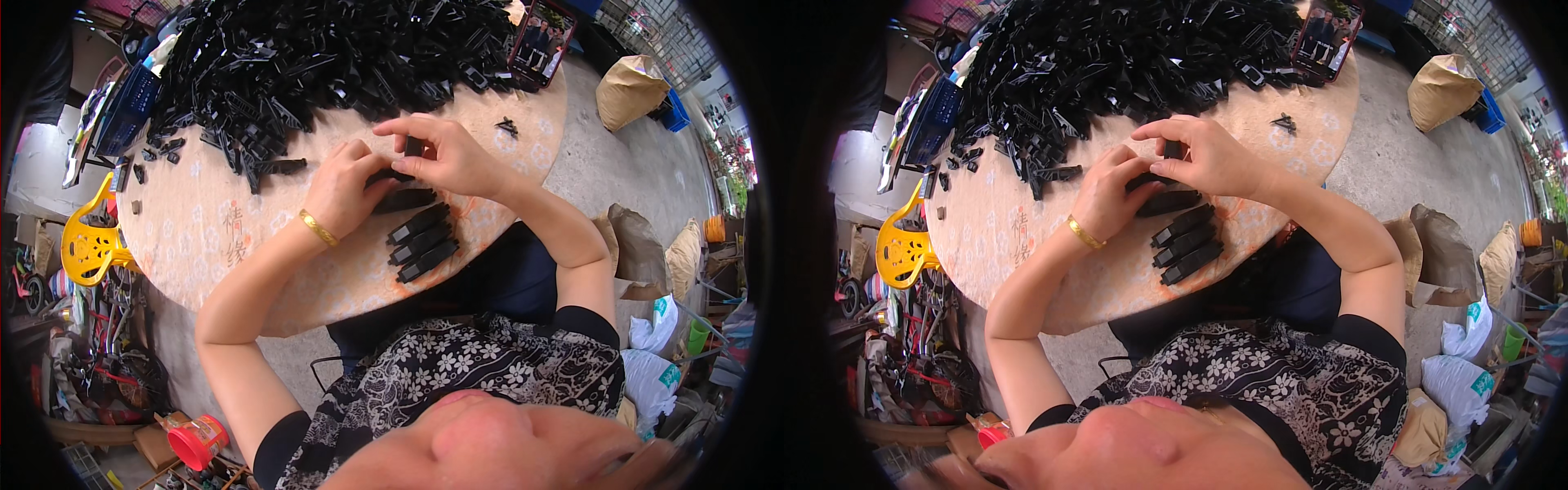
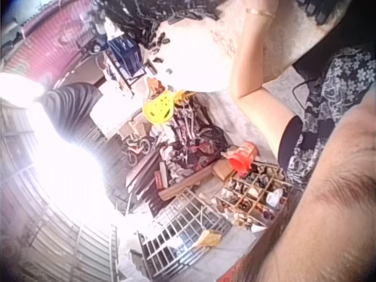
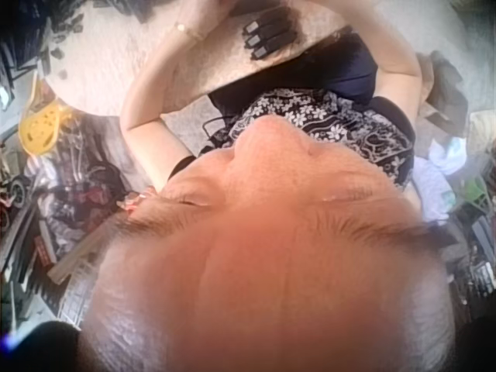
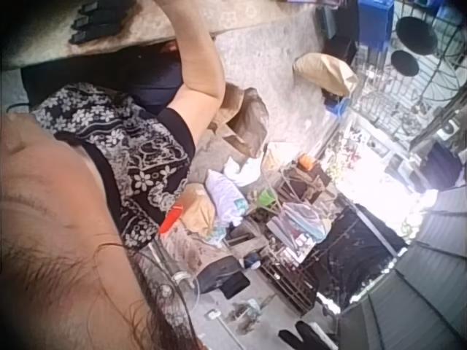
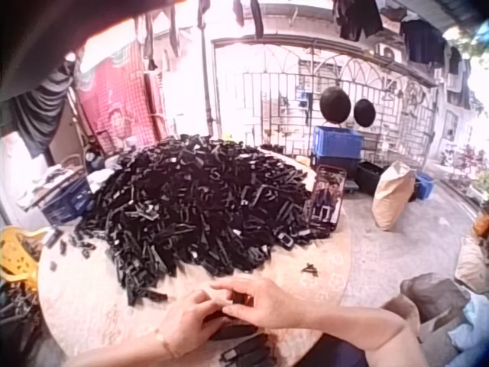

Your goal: The person assembles plastic components by hand, snapping smaller black plastic pieces into larger bases and stacking the assembled units on the table.

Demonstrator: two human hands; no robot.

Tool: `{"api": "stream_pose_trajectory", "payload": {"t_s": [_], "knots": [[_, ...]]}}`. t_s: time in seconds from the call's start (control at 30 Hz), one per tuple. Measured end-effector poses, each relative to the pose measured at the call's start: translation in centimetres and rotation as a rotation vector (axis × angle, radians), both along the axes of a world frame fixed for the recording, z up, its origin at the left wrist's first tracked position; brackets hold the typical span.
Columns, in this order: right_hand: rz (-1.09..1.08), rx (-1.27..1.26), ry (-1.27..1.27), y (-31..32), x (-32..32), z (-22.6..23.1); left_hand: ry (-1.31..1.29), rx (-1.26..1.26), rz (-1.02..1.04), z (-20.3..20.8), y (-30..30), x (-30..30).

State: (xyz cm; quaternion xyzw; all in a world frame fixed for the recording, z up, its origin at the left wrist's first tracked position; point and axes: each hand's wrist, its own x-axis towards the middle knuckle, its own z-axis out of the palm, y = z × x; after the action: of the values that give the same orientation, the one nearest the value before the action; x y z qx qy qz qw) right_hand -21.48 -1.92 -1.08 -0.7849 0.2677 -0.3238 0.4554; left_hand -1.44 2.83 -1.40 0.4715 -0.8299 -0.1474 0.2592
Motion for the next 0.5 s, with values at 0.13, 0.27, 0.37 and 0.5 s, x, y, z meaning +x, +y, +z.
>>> {"api": "stream_pose_trajectory", "payload": {"t_s": [0.13,0.27,0.37,0.5], "knots": [[0.024,0.179,-0.122,-0.5,0.1,-0.7,-0.014,-0.003,0.002,0.1,0.0,-0.1],[0.021,0.299,-0.216,-0.2,0.3,-0.8,0.014,-0.031,0.002,-0.4,-0.1,0.0],[-0.021,0.113,-0.161,-0.2,0.3,-1.1,0.029,-0.057,0.005,-0.7,-0.3,0.0],[-0.094,0.117,-0.143,0.7,0.5,-0.7,-0.007,-0.017,0.024,-0.3,-0.1,0.1]]}}
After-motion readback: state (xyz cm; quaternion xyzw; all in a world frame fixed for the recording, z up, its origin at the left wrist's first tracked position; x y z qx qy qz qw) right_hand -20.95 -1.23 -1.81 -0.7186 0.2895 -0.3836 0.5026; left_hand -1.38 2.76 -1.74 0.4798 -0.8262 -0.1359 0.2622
